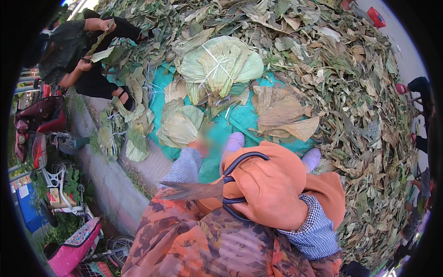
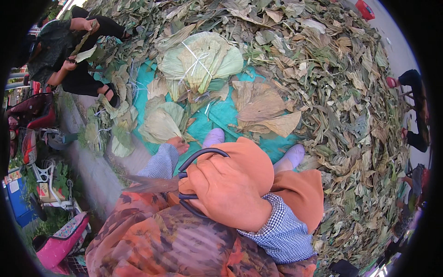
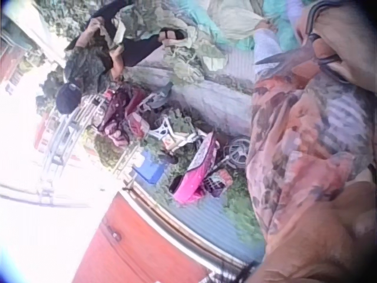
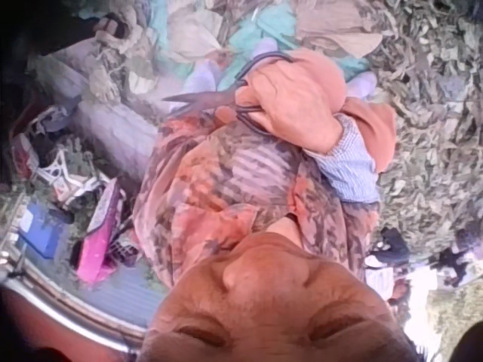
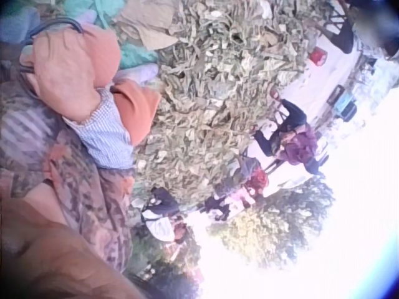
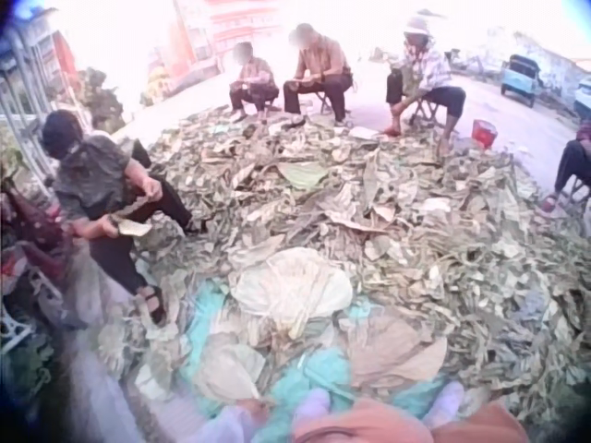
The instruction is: The person sits on a tarp outdoors and uses scissors to trim the edges of large dried leaves, cutting them into smaller pieces. The person repeatedly picks up leaves, trims them, and places the cut pieces back onto the pile.
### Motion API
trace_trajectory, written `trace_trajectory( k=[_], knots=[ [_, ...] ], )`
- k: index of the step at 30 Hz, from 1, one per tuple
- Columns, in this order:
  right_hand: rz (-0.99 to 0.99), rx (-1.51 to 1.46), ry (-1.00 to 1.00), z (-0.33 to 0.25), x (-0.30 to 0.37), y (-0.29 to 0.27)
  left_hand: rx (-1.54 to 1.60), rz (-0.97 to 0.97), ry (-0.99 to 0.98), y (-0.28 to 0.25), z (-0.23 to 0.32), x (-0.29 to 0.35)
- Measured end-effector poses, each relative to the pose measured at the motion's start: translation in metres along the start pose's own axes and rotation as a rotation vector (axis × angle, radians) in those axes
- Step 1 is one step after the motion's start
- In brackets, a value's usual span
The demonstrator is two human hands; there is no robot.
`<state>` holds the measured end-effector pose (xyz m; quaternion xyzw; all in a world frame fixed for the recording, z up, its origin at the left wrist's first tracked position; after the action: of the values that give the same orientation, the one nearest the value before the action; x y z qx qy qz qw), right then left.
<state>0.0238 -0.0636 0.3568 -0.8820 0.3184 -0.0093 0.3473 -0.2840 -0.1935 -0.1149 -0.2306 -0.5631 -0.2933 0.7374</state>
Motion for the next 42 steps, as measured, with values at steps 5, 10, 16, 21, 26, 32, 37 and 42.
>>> trace_trajectory(
  k=[5, 10, 16, 21, 26, 32, 37, 42],
  knots=[
    [-0.011, 0.029, -0.049, -0.001, 0.002, -0.003, -0.964, -0.023, 0.242, 0.092, 0.017, 0.081],
    [0.104, 0.022, -0.040, 0.007, 0.011, -0.007, -1.331, -0.250, 0.889, 0.196, 0.018, 0.076],
    [0.157, -0.013, 0.007, 0.015, 0.021, -0.010, -2.009, -0.581, 1.019, 0.320, -0.015, 0.095],
    [0.066, -0.074, 0.143, 0.027, 0.027, -0.018, -2.139, -0.639, 1.121, 0.355, -0.040, 0.096],
    [0.043, -0.038, 0.145, 0.028, 0.030, -0.015, -1.320, -0.691, 0.974, 0.362, -0.020, 0.088],
    [0.012, 0.001, 0.062, 0.018, 0.024, -0.010, -0.463, -0.486, 0.663, 0.311, 0.034, 0.140],
    [-0.019, -0.073, 0.067, 0.007, 0.016, -0.011, -0.199, -0.385, 0.694, 0.213, 0.079, 0.137],
    [0.017, 0.029, 0.013, -0.002, 0.012, -0.006, 0.280, -0.095, 0.718, 0.095, 0.105, 0.142]
  ],
)
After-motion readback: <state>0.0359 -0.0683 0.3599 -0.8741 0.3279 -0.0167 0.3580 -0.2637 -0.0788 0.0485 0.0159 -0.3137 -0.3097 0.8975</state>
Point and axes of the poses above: each hand's wrist, its own x-axis away from the middle knuckle, its own y-axis out of the palm, z = x × y, the point moved 5 cm from there along -x, towards the middle knuckle, and after that the axes turned 2 degrees about -z, right-handed, at the moved point
